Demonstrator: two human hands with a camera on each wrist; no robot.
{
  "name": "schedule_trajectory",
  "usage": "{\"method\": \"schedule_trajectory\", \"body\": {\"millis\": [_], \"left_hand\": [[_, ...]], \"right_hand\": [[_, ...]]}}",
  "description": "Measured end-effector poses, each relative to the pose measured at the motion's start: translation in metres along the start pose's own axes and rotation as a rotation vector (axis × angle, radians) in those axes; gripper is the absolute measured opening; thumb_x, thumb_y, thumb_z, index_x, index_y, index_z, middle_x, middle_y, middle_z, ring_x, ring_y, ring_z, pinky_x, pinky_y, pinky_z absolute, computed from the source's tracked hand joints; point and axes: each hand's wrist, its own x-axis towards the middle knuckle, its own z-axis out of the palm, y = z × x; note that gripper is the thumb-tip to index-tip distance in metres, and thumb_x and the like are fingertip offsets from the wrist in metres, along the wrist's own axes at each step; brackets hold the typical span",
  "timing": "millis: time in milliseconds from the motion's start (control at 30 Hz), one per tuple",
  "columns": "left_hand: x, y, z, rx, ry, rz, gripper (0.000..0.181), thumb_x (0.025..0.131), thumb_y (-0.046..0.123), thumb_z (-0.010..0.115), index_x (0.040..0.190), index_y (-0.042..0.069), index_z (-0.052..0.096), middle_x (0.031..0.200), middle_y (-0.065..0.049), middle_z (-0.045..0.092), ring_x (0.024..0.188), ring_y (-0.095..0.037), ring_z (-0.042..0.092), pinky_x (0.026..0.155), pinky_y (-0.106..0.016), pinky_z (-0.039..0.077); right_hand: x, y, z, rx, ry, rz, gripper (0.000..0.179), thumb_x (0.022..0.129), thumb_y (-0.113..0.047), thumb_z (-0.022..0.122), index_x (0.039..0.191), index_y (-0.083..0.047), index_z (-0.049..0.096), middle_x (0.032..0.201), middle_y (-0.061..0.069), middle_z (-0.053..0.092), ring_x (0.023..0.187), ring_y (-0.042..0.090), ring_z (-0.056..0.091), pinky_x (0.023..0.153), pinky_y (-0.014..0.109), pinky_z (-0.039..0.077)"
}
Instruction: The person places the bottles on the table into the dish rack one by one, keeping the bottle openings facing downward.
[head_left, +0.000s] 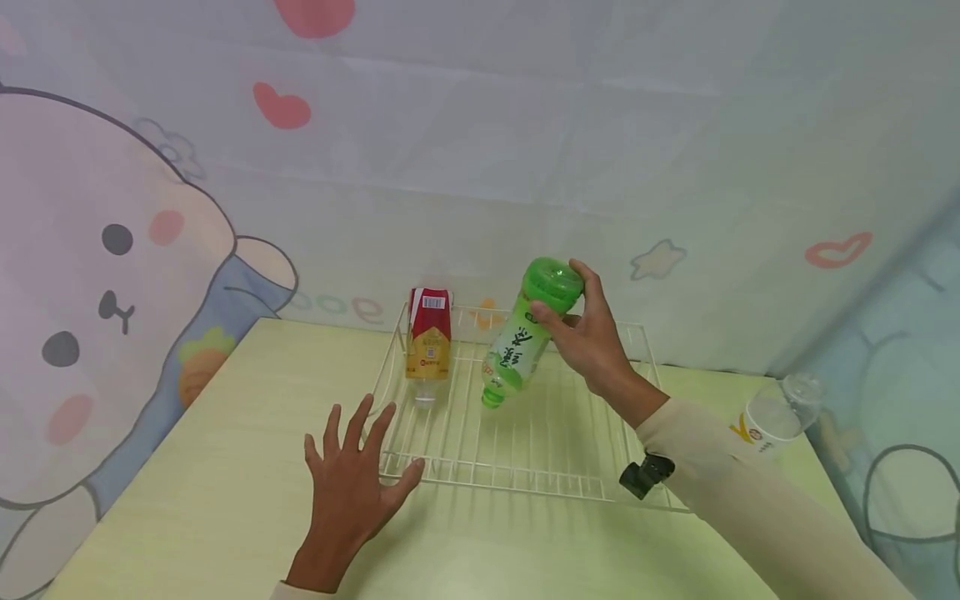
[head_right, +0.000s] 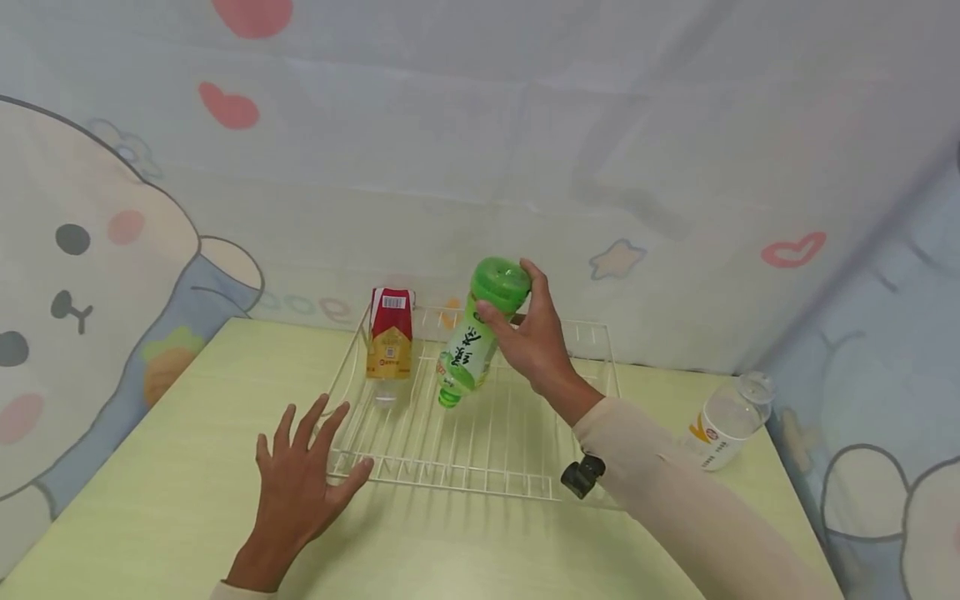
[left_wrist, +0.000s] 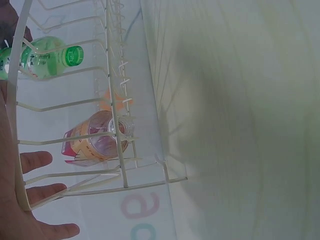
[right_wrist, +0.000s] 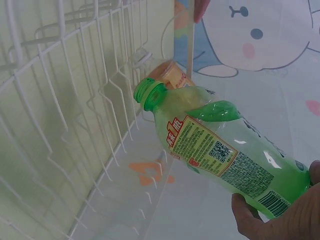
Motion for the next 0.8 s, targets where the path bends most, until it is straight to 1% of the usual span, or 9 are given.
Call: {"method": "schedule_trajectory", "body": {"millis": [133,267,533,700,800], "left_hand": [[0.0,-0.001,-0.002,0.007,-0.002,-0.007,0.073,0.077,0.056,0.065,0.139,0.019,0.057,0.146,-0.016,0.047,0.134,-0.053,0.035,0.092,-0.084,0.022],[0.0,0.0,-0.003,0.002,-0.007,-0.008,0.073,0.077,0.057,0.065,0.139,0.019,0.056,0.146,-0.016,0.047,0.134,-0.053,0.035,0.092,-0.084,0.022],[-0.001,0.002,-0.001,-0.004,-0.019,-0.018,0.075,0.077,0.057,0.067,0.14,0.018,0.055,0.148,-0.016,0.046,0.135,-0.053,0.035,0.093,-0.085,0.02],[0.0,0.002,-0.002,-0.009,-0.007,-0.02,0.076,0.076,0.057,0.067,0.139,0.016,0.054,0.148,-0.016,0.046,0.135,-0.053,0.035,0.093,-0.085,0.02],[0.001,0.003,-0.001,-0.013,0.0,-0.017,0.077,0.076,0.057,0.067,0.139,0.015,0.054,0.147,-0.016,0.047,0.134,-0.053,0.035,0.092,-0.085,0.021]], "right_hand": [[0.002,-0.003,0.01,-0.002,-0.01,0.012,0.083,0.098,-0.029,0.064,0.16,-0.025,0.008,0.152,0.013,0.033,0.129,0.04,0.051,0.1,0.055,0.045],[0.003,-0.003,0.016,-0.03,-0.014,0.02,0.084,0.099,-0.03,0.063,0.16,-0.026,0.006,0.151,0.014,0.035,0.129,0.04,0.05,0.097,0.056,0.047],[0.004,-0.001,0.02,-0.057,-0.021,0.012,0.084,0.099,-0.03,0.063,0.16,-0.027,0.006,0.153,0.013,0.033,0.129,0.043,0.05,0.094,0.056,0.049],[0.007,-0.001,0.023,-0.077,-0.022,0.015,0.085,0.099,-0.028,0.064,0.16,-0.026,0.005,0.154,0.014,0.032,0.129,0.043,0.05,0.094,0.055,0.05],[0.007,0.0,0.024,-0.109,-0.025,0.004,0.086,0.098,-0.029,0.064,0.161,-0.024,0.005,0.157,0.014,0.029,0.128,0.044,0.049,0.093,0.054,0.05]]}}
